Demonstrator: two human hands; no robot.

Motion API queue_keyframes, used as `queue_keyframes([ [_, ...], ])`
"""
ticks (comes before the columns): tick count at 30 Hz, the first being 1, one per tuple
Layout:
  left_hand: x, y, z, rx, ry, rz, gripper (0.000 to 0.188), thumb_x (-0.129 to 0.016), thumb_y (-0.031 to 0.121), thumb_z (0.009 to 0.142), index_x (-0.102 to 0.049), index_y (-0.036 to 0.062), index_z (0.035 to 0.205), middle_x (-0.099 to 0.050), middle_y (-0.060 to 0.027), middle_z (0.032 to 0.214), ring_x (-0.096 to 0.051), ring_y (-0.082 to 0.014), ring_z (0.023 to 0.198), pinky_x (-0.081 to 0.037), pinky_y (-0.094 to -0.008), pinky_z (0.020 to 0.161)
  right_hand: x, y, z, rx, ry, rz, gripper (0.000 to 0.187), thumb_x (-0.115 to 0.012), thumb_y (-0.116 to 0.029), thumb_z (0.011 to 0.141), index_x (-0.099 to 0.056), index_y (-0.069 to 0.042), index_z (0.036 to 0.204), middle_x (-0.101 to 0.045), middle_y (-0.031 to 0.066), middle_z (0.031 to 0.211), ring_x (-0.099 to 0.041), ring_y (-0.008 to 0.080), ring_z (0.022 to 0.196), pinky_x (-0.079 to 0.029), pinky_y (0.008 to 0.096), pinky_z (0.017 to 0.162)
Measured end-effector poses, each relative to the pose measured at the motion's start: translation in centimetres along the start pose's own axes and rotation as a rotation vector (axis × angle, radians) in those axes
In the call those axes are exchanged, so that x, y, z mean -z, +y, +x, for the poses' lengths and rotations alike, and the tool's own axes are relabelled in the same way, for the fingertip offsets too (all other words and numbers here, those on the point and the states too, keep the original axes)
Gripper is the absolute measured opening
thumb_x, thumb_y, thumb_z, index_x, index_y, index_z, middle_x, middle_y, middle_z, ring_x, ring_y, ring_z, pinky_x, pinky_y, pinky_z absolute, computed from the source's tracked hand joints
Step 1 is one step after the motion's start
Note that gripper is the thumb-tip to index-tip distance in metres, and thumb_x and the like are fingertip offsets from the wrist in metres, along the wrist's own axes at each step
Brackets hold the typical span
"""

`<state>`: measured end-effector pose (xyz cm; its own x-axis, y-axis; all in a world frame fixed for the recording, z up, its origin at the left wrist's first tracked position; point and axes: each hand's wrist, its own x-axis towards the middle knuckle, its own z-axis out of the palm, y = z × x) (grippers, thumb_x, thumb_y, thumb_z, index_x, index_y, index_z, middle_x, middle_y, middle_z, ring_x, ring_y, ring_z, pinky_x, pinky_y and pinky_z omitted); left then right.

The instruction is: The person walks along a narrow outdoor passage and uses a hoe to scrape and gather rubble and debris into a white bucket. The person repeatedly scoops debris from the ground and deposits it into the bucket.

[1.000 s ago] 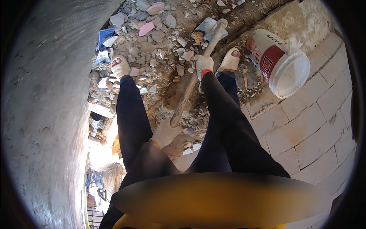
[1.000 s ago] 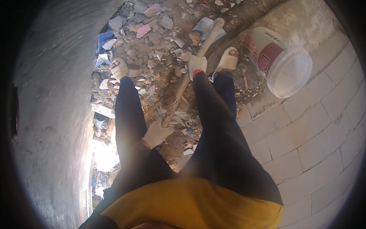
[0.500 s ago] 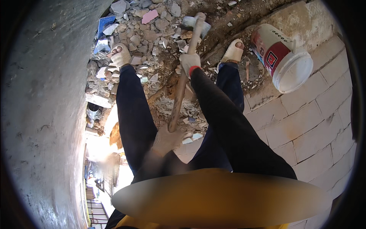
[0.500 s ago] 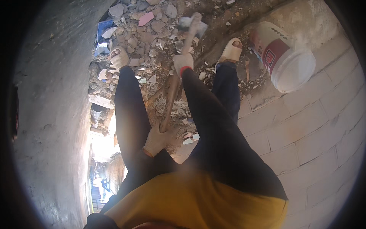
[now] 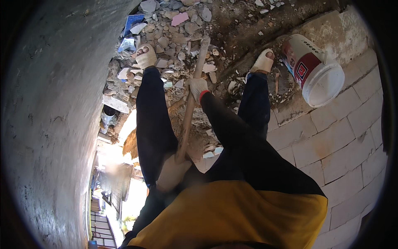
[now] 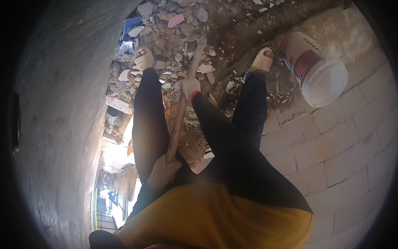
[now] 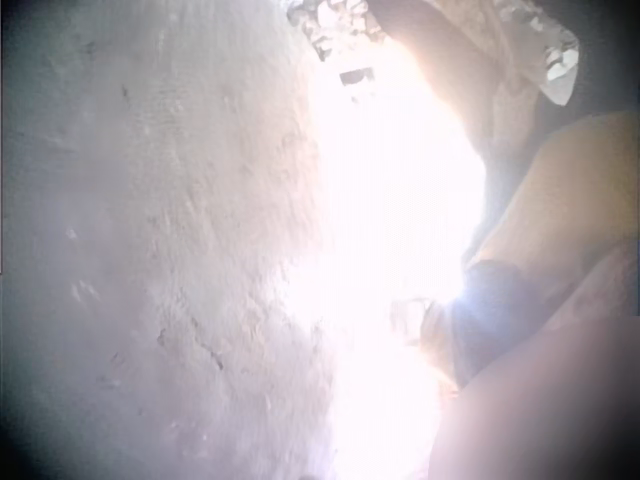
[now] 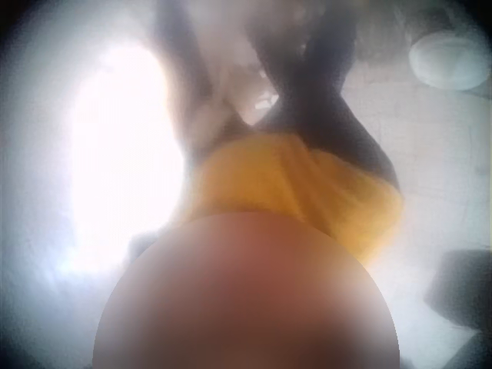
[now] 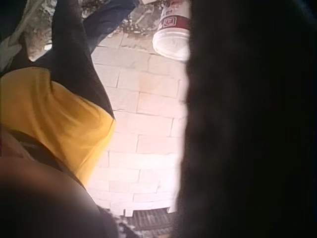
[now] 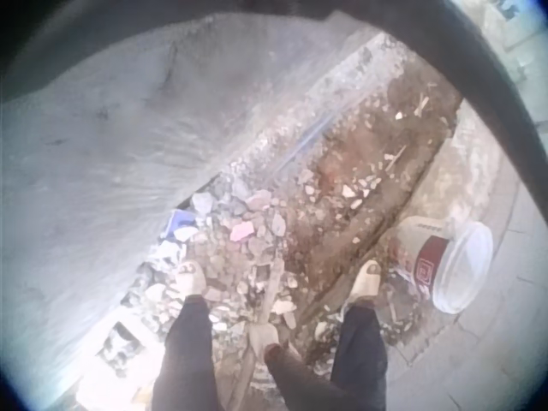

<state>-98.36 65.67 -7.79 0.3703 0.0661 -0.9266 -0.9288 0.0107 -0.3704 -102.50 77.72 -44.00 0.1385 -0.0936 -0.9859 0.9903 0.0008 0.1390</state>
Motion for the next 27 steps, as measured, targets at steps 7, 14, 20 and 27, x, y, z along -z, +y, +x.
queue_keyframes([
  [7,1.2,-0.9,-3.3,-0.239,0.037,0.151,0.027,-0.074,0.026,0.091,-0.062,0.0033,0.100,-0.060,-0.0026,0.077,-0.059,-0.0125,0.066,-0.046,-0.0313,0.059,-2.1,0.8,-4.4,0.070,0.000,-0.004,0.014,-0.071,-0.007,0.089,-0.063,0.002,0.084,-0.059,0.0127,0.067,-0.063,0.0295,0.054,-0.057,0.0473,0.049],
  [14,0.1,0.7,-6.2,-0.151,-0.299,-0.307,0.036,-0.063,0.032,0.102,-0.059,0.0025,0.122,-0.055,-0.0014,0.076,-0.057,-0.0123,0.064,-0.045,-0.0291,0.057,0.3,-2.1,-5.0,-0.010,-0.140,0.124,0.010,-0.068,-0.008,0.093,-0.061,-0.001,0.094,-0.059,0.0092,0.072,-0.060,0.0272,0.054,-0.060,0.0474,0.052],
  [20,-3.7,3.4,-10.3,-0.074,-0.701,-0.878,0.042,-0.051,0.035,0.114,-0.053,0.0022,0.139,-0.061,-0.0038,0.085,-0.061,-0.0164,0.070,-0.051,-0.0305,0.060,3.3,-6.9,-10.7,0.077,-0.131,0.237,0.018,-0.071,-0.012,0.090,-0.059,-0.007,0.102,-0.059,0.0058,0.073,-0.060,0.0231,0.056,-0.063,0.0425,0.060],
  [27,-8.1,5.5,-15.6,-0.214,-1.176,-0.703,0.055,-0.051,0.043,0.116,-0.050,-0.0014,0.149,-0.069,-0.0136,0.097,-0.073,-0.0242,0.087,-0.060,-0.0353,0.068,9.0,-13.6,-22.7,0.177,-0.387,0.360,0.013,-0.066,-0.015,0.100,-0.056,-0.013,0.092,-0.053,-0.0027,0.066,-0.052,0.0157,0.049,-0.053,0.0328,0.049],
])
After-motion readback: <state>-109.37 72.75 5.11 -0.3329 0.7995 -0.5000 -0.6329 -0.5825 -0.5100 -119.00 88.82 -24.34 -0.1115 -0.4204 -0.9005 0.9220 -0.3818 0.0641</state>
